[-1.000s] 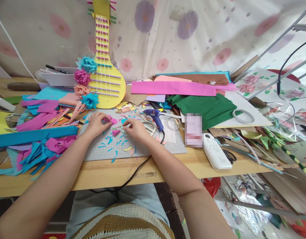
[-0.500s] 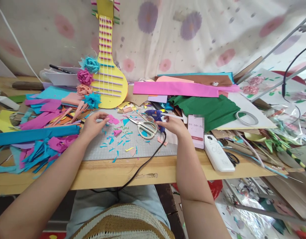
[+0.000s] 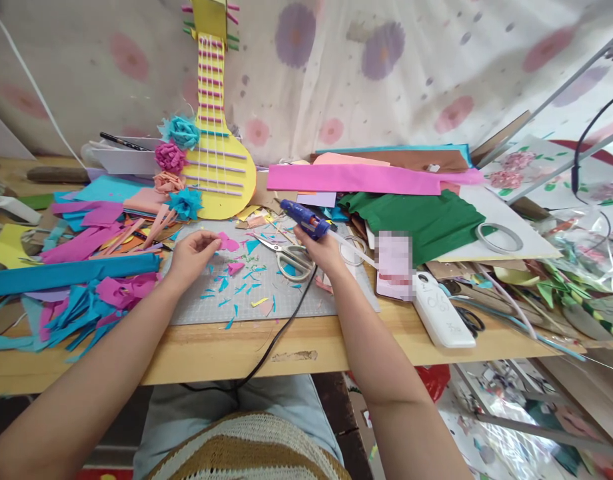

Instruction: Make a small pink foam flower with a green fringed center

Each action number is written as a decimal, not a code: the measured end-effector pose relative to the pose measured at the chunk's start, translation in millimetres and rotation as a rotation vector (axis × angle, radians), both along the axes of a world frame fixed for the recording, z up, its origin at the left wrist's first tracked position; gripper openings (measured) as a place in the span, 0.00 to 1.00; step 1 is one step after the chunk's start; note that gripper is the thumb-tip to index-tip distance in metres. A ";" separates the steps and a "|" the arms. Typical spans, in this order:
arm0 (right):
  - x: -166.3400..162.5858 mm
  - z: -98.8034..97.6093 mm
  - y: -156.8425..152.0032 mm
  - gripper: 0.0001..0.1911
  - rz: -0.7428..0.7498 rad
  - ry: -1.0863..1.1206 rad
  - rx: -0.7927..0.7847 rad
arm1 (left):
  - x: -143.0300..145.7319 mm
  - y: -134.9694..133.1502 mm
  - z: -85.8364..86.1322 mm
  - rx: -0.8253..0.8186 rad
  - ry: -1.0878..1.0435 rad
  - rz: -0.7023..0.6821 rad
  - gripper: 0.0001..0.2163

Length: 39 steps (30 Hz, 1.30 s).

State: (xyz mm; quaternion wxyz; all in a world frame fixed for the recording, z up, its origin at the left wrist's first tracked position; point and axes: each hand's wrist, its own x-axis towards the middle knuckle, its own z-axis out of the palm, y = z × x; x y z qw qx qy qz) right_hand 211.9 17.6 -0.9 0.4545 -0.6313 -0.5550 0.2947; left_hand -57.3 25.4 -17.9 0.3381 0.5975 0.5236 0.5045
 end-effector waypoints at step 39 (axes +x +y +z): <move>-45.9 5.2 -18.3 0.24 0.315 -0.123 -0.121 | 18.6 -2.1 10.1 -0.145 -0.455 0.124 0.09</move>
